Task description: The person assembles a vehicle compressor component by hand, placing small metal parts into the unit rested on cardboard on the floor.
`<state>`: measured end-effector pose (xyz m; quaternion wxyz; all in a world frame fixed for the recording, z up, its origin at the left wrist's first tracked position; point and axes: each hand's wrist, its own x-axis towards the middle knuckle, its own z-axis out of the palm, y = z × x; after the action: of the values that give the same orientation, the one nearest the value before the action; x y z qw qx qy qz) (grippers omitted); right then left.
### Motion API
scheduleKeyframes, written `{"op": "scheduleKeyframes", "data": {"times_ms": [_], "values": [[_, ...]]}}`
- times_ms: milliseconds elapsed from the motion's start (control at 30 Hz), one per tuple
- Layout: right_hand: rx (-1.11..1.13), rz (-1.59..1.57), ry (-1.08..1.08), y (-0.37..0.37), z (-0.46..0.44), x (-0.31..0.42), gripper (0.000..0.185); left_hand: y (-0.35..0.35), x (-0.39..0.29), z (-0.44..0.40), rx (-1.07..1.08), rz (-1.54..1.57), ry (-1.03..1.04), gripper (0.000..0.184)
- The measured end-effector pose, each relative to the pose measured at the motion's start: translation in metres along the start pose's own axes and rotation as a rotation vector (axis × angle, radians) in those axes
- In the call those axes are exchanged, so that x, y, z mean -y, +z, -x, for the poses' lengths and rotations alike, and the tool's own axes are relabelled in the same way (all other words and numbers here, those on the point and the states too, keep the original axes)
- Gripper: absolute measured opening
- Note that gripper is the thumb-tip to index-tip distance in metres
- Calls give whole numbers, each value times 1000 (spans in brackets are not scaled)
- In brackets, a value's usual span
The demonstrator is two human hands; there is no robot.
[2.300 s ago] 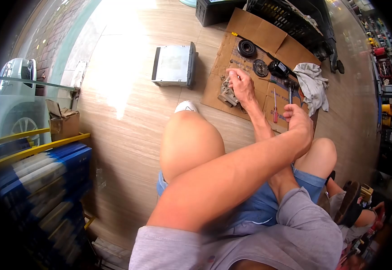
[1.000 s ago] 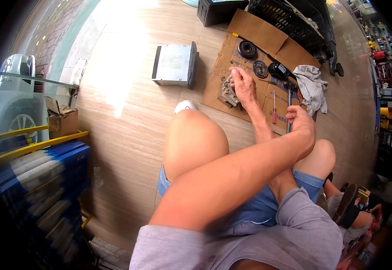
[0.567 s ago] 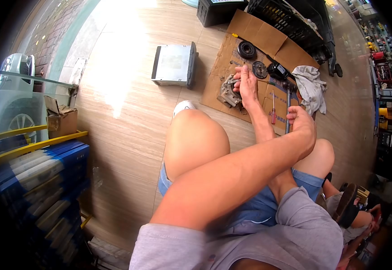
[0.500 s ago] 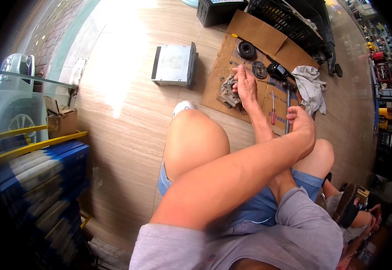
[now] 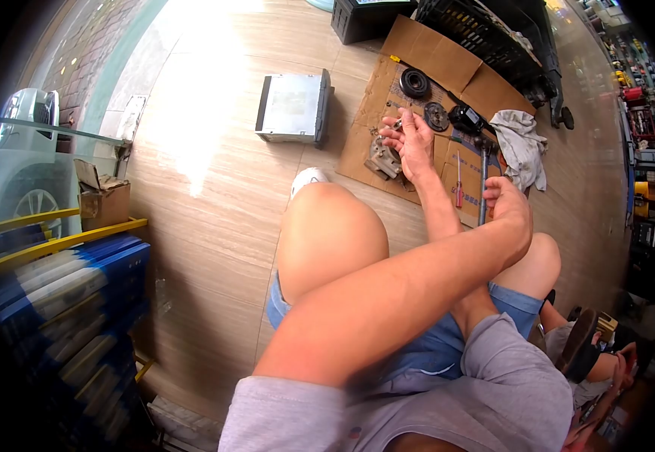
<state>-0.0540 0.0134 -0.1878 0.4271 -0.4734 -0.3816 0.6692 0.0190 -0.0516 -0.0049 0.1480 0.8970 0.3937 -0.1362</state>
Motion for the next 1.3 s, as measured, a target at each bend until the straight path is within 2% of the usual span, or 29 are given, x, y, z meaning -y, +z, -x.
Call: {"op": "scheduleKeyframes", "data": {"times_ms": [133,233,267,367,467,567,667,800,1033,1300], "values": [[-29,326,65,-13,-5,7,42,0,1,0,15,-14,-8,38],[-35,891,-238,-4,-1,5,37,-3,4,5,28,-19,28,40],[20,920,-289,-4,-1,4,25,-4,4,6,30,-19,28,40],[76,755,-302,-4,-1,-3,27,-5,3,5,44,-13,18,41],[142,811,-295,-11,-5,-6,39,-5,2,4,49,11,3,40],[225,766,-394,-20,-14,-11,37,-7,5,4,20,36,19,37],[24,691,-286,-5,-6,17,33,-3,6,1,1,39,24,34],[-55,724,-426,-13,-27,36,28,-9,8,6,-28,38,18,32],[-82,814,-350,-29,-54,24,27,-12,2,6,-58,72,-39,35],[-119,743,-291,-27,-53,16,23,-18,6,6,-43,63,-19,37]]}}
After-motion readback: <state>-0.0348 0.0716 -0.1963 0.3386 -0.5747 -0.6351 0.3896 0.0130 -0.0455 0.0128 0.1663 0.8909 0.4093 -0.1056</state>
